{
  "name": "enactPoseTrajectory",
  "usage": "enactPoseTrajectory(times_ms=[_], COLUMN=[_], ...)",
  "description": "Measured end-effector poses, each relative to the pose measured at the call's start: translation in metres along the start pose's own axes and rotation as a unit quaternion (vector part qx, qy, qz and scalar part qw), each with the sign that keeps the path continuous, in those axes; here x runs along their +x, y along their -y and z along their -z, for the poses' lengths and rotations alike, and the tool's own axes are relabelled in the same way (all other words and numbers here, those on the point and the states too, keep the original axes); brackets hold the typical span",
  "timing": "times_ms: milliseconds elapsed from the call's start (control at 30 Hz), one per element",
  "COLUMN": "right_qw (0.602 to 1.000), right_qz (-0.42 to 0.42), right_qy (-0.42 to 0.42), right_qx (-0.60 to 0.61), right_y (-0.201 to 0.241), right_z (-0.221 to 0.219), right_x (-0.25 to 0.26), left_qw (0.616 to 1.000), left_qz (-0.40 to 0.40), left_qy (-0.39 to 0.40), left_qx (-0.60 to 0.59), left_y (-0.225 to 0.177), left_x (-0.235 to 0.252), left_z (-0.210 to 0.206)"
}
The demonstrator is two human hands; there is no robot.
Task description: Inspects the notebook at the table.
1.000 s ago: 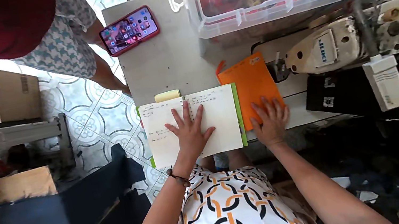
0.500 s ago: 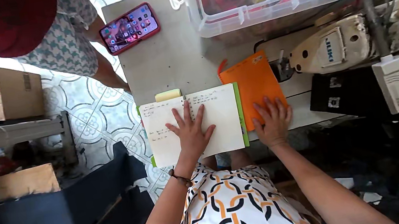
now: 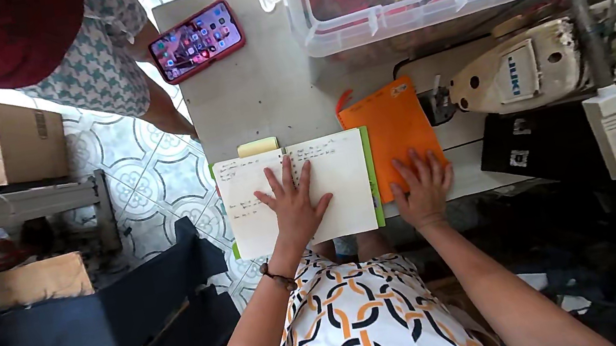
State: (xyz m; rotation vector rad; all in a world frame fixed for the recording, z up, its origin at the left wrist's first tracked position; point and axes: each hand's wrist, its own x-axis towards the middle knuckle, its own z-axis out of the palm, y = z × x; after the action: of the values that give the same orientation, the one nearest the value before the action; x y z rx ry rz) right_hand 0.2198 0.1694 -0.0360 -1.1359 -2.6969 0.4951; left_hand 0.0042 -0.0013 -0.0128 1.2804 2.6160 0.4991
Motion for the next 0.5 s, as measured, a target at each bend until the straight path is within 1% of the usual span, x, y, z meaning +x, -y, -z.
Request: enactPoseTrajectory(times_ms=[500], right_qw=[1.0], right_qz=[0.013], right_qy=[-0.023], right_qx=[0.005], right_y=[-0.0013], right_z=[-0.0033], right_x=[-0.0005], left_qw=[1.0], left_qz=[-0.011], left_qy=[-0.021], left_qx=[-0.002], left_y=[0.0018], left_x=[-0.0008], left_z=[-0.0022])
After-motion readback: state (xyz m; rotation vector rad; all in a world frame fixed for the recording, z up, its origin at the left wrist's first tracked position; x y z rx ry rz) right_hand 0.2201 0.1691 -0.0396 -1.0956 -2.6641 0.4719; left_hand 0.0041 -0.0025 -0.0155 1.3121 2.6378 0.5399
